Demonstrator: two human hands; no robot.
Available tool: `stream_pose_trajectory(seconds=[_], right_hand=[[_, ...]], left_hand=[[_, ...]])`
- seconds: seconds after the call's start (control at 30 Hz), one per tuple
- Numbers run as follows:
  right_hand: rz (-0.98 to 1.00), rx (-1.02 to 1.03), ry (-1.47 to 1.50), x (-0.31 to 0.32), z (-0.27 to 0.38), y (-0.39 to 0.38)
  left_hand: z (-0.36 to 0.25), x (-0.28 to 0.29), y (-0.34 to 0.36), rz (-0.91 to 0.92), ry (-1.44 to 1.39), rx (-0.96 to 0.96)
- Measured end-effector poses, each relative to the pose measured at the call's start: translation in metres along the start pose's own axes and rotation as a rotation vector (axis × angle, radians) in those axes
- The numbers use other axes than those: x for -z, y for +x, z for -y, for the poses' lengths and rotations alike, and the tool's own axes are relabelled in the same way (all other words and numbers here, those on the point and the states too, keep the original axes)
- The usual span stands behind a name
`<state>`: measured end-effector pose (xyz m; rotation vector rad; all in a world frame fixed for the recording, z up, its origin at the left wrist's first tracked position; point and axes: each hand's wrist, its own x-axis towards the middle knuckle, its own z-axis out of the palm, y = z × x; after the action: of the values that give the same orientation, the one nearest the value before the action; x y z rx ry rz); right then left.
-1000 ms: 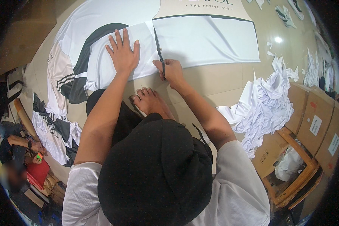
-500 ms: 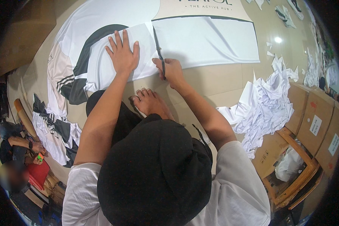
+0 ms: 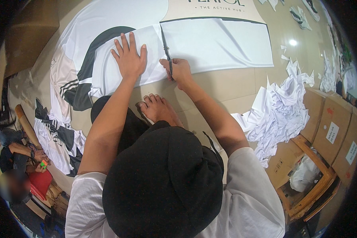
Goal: The person sits on the floor and uses scissors to cut a large white fabric sheet that has a printed logo. They smooth the fabric, align it, and cut along the edges of the printed design to create a shaped piece.
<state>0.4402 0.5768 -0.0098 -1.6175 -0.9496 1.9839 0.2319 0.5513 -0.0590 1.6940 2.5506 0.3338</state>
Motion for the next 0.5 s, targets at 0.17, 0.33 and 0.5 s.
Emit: stream_pose_trajectory(seconds=[0.17,0.33,0.5], right_hand=[[-0.014,0.008,-0.039,0.002,-0.004,0.003],[-0.015,0.019,-0.053,0.004,-0.007,0.005],[-0.019,-0.010,-0.053,0.000,0.004,0.000]], left_hand=[[0.000,0.000,0.000,-0.005,-0.002,-0.002],[-0.001,0.000,0.000,-0.005,-0.017,-0.003],[0.000,0.000,0.000,-0.017,-0.028,-0.003]])
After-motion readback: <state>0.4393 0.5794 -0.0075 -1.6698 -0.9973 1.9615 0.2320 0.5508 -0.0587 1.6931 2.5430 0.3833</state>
